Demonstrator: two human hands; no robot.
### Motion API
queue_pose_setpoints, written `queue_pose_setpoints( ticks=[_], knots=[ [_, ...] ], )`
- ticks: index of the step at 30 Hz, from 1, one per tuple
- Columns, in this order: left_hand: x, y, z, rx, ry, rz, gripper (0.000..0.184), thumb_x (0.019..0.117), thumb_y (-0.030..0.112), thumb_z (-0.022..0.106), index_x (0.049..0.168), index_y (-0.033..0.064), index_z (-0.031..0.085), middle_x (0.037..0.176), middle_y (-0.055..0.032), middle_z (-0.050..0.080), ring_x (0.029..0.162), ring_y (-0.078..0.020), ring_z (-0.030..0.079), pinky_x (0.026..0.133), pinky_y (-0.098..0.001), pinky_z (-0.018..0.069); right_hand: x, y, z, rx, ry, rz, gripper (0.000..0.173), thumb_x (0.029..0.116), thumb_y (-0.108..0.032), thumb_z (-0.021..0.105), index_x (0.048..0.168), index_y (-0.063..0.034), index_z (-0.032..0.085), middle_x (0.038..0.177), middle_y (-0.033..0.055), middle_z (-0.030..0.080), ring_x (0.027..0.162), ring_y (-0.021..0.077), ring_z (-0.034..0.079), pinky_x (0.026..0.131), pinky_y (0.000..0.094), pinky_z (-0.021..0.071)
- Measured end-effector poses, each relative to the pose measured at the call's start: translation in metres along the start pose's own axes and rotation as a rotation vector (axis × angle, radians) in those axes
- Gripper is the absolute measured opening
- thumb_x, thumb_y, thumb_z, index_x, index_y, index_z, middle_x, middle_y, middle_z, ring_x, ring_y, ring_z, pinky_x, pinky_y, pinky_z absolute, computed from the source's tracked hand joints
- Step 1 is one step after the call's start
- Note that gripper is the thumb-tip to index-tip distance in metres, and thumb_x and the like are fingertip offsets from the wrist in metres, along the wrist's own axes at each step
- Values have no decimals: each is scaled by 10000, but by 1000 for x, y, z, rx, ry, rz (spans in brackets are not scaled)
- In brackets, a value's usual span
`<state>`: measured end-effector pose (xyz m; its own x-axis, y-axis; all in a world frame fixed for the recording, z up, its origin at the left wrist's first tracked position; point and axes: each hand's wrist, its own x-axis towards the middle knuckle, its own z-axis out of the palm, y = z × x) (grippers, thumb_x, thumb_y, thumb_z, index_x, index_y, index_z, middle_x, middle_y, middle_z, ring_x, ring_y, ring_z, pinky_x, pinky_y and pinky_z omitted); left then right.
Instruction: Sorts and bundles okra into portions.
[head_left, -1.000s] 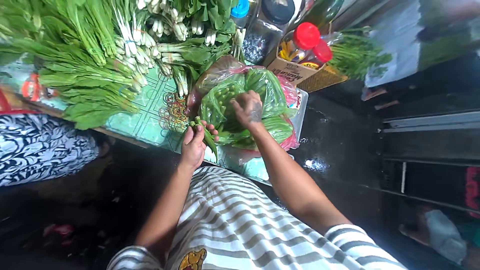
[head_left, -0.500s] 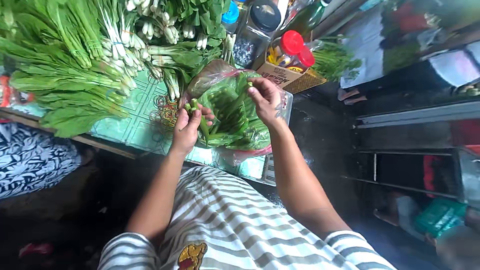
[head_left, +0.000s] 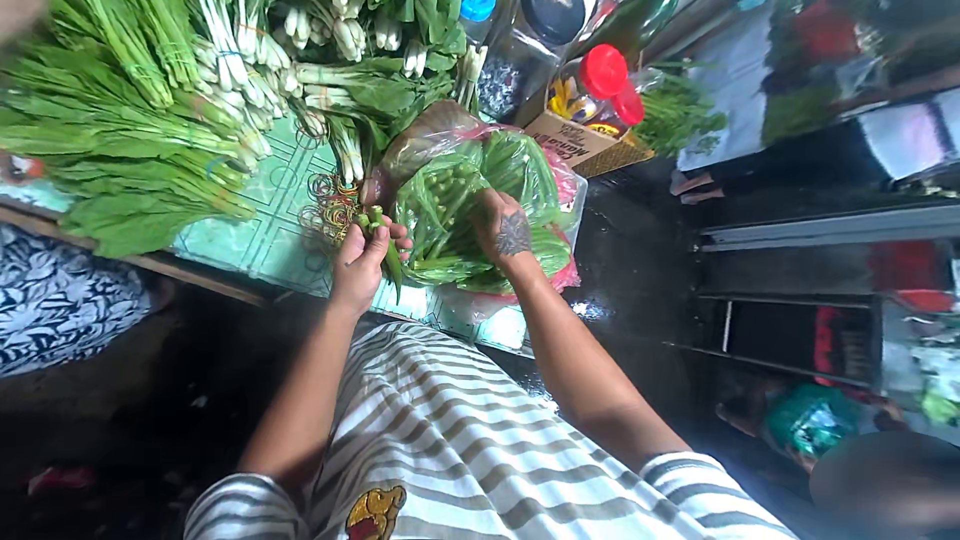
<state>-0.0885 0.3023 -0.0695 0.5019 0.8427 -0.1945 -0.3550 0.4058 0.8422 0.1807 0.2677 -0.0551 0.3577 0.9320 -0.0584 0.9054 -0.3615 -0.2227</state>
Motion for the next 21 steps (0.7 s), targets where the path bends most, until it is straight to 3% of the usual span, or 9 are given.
queue_pose_setpoints(
  ticks=[2, 5, 8, 11, 15, 17, 19, 21],
  knots=[
    [0, -1, 0, 1, -9, -12, 278, 1106, 271, 432, 1328, 113, 491, 1173, -92, 669, 985, -254, 710, 846, -456, 618, 3, 2, -4, 50, -15, 1, 192, 921, -157, 717, 1097, -81, 730, 1062, 144, 735, 1053, 327, 701, 939, 545, 555],
    [-1, 0, 0, -5, -18, -13, 280, 1107, 270, 431, 1333, 116, 488, 1162, -93, 676, 972, -249, 711, 842, -444, 617, 5, 7, -7, 43, -23, -48, 144, 915, -151, 719, 1038, -81, 742, 1020, 139, 734, 1014, 324, 706, 914, 543, 563],
    [3, 0, 2, -29, -6, -11, 255, 1106, 230, 434, 1316, 94, 483, 1147, -98, 670, 984, -258, 704, 865, -455, 611, 4, 4, -5, -199, -42, -144, 151, 946, -228, 659, 1044, -153, 745, 1097, 148, 674, 1060, 350, 662, 846, 556, 557],
    [3, 0, 8, -15, 6, -31, 266, 1104, 233, 434, 1327, 94, 472, 1130, -91, 674, 976, -253, 704, 873, -470, 606, 6, 3, -2, -316, -21, -225, 138, 940, -219, 663, 1010, -143, 754, 1158, 149, 656, 1105, 345, 641, 856, 559, 530],
    [-2, 2, 7, -23, -18, -13, 296, 1107, 281, 437, 1348, 118, 489, 1150, -102, 674, 968, -259, 706, 845, -458, 613, 2, 7, -47, -45, 182, -251, 103, 936, -205, 695, 969, -158, 781, 1067, 125, 689, 1065, 324, 650, 910, 538, 547],
    [-4, -1, 7, -77, -13, -23, 268, 1107, 267, 426, 1312, 114, 506, 1156, -106, 670, 989, -268, 702, 855, -468, 611, -13, 11, -82, 104, 269, -240, 103, 948, -151, 706, 1013, -96, 764, 1069, 148, 680, 1047, 314, 651, 914, 500, 551],
    [-2, -5, 16, -167, -19, -53, 269, 1107, 249, 427, 1311, 95, 507, 1167, -125, 662, 1009, -299, 703, 861, -501, 613, -27, 17, -98, 312, 395, -200, 122, 948, -136, 715, 1026, -50, 750, 1038, 122, 685, 926, 223, 663, 789, 388, 573],
    [0, -5, 38, -259, -37, -95, 269, 1108, 228, 412, 1298, 70, 517, 1170, -160, 665, 1030, -356, 700, 869, -567, 606, -42, 12, -92, 593, 501, -182, 117, 942, -117, 708, 1026, -36, 724, 1024, 83, 685, 883, 171, 660, 750, 348, 585]
  ],
)
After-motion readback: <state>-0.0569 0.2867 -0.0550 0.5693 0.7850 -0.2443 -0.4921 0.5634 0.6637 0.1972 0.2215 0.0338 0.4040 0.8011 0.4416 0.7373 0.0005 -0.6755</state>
